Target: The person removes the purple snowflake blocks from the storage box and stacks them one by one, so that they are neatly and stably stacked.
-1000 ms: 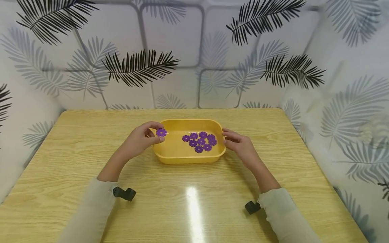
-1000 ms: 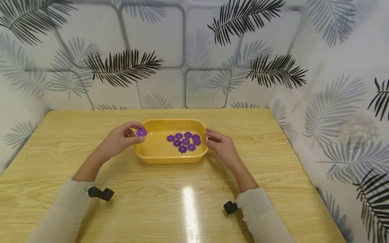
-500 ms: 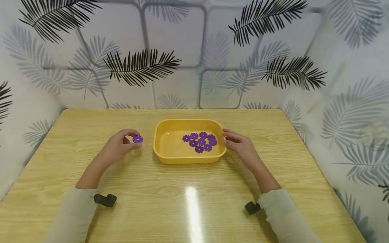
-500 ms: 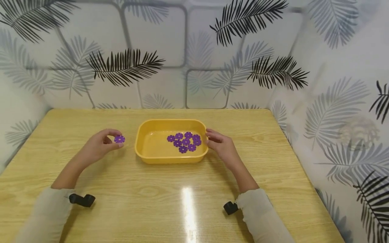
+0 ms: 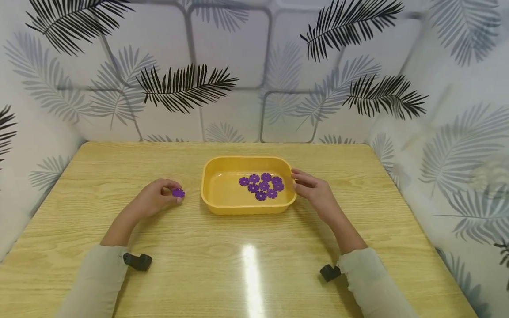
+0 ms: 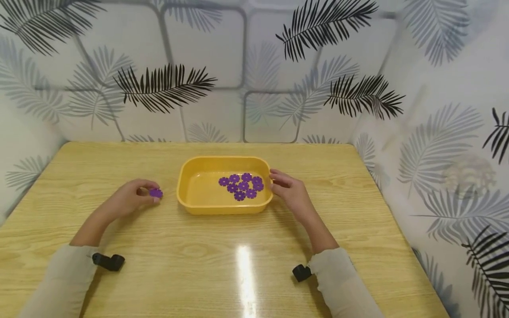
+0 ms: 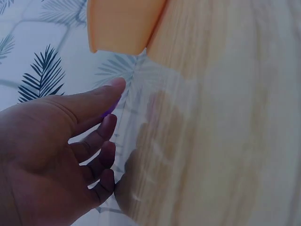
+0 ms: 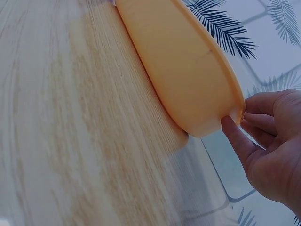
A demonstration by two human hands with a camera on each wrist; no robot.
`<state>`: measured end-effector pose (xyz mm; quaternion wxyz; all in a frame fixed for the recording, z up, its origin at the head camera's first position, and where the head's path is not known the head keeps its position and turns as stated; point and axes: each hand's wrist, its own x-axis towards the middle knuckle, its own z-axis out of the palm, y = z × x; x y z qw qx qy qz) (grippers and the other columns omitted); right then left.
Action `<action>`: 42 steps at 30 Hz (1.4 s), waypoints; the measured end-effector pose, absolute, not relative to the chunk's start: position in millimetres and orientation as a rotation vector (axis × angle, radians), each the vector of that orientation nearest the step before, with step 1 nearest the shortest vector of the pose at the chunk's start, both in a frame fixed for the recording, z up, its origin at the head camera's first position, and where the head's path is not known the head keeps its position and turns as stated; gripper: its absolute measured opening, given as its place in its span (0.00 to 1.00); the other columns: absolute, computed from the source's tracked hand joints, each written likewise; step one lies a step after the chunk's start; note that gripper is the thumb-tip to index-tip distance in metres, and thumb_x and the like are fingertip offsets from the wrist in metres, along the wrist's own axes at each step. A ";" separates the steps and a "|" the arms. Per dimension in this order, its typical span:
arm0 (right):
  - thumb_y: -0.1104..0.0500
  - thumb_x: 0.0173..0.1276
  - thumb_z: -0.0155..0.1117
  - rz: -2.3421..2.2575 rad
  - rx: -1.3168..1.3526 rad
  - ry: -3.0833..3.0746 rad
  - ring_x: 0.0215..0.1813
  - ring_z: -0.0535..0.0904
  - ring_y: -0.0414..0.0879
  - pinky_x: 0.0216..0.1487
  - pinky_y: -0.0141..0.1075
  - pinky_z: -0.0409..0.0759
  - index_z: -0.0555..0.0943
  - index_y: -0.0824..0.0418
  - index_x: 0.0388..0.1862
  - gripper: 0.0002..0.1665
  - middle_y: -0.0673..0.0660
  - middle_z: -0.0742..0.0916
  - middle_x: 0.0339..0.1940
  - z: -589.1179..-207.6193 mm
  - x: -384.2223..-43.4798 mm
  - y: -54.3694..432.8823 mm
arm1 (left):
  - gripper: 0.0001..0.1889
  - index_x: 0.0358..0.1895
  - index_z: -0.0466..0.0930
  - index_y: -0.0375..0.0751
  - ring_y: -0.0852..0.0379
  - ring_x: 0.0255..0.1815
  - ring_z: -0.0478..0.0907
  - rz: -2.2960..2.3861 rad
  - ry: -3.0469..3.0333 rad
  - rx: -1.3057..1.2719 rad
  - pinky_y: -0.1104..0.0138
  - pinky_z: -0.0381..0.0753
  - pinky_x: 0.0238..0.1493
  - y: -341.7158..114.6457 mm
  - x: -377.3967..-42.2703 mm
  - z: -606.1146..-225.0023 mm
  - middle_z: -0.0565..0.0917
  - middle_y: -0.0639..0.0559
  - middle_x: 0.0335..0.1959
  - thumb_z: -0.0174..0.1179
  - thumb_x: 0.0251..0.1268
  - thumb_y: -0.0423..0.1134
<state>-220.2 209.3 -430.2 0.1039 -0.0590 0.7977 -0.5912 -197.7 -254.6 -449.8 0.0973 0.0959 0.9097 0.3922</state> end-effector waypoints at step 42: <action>0.55 0.75 0.62 -1.739 -0.201 2.350 0.76 0.68 0.47 0.67 0.39 0.75 0.75 0.58 0.71 0.27 0.44 0.72 0.77 -431.0 -222.5 209.8 | 0.24 0.66 0.75 0.41 0.44 0.52 0.72 1.151 2.756 0.253 0.55 0.75 0.49 -246.1 -197.4 -440.8 0.75 0.40 0.62 0.62 0.72 0.45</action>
